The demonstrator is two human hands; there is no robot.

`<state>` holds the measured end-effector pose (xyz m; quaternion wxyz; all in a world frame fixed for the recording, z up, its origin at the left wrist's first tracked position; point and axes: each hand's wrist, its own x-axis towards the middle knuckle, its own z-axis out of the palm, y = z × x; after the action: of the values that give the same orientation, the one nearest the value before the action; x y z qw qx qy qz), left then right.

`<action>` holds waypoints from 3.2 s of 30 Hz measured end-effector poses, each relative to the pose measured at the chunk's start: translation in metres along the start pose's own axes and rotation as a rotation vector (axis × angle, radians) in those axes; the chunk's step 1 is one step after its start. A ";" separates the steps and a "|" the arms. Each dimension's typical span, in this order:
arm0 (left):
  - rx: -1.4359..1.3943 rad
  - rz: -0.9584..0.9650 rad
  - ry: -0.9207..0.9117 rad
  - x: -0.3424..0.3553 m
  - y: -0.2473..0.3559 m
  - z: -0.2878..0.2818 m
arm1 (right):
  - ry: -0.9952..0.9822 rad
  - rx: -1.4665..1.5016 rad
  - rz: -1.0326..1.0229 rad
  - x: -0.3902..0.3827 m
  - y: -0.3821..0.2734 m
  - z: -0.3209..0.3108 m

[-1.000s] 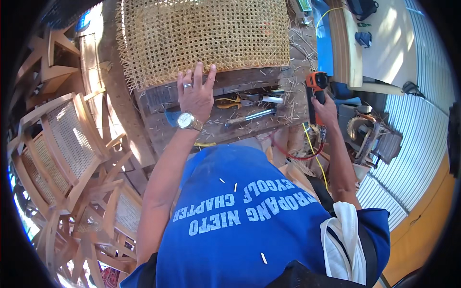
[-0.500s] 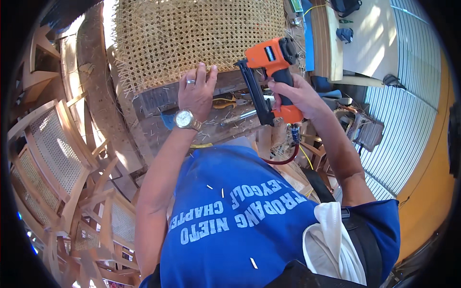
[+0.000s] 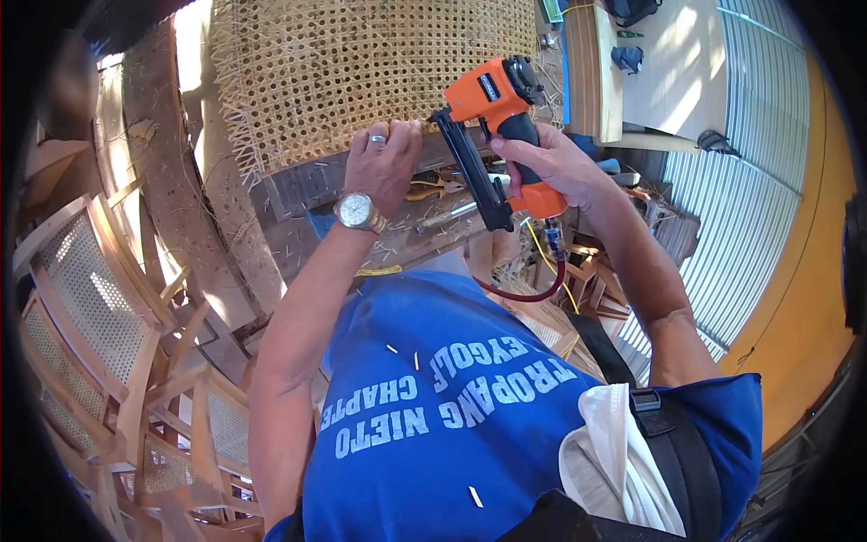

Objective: Attaching cane webbing to a chair seat frame using a staple gun.

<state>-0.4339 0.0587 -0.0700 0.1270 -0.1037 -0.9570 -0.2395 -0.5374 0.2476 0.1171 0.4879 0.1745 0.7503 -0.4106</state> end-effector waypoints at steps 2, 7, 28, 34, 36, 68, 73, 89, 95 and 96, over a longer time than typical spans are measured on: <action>-0.023 0.010 0.030 0.001 -0.001 0.000 | 0.039 -0.050 0.029 0.001 -0.006 0.007; -0.070 -0.011 0.073 0.003 0.000 0.000 | 0.068 -0.064 -0.012 0.000 -0.012 0.011; -0.094 -0.007 0.108 0.004 -0.004 -0.001 | 0.128 -0.032 0.099 0.000 -0.011 0.041; -0.096 -0.025 0.051 0.004 -0.003 -0.004 | 0.178 0.017 0.120 0.000 -0.007 0.047; -0.101 -0.029 0.054 0.004 -0.003 -0.002 | 0.187 0.026 0.119 -0.001 -0.003 0.051; -0.015 -0.019 0.053 0.006 -0.005 -0.004 | 0.301 -0.009 -0.160 -0.033 0.032 0.032; -0.072 0.024 0.197 0.007 -0.010 0.000 | 0.267 0.007 -0.154 -0.022 0.025 0.040; -0.122 -0.014 0.087 0.004 -0.010 -0.002 | 0.186 -0.122 -0.138 -0.005 0.026 0.046; -0.122 -0.018 0.061 0.005 -0.009 -0.003 | 0.264 -0.094 -0.138 -0.011 0.023 0.047; -0.114 -0.024 0.064 0.006 -0.008 -0.003 | 0.306 -0.092 -0.127 -0.013 0.027 0.044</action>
<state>-0.4410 0.0509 -0.0689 0.1485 -0.0918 -0.9383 -0.2984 -0.4876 0.2309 0.1085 0.3485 0.1647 0.8433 -0.3746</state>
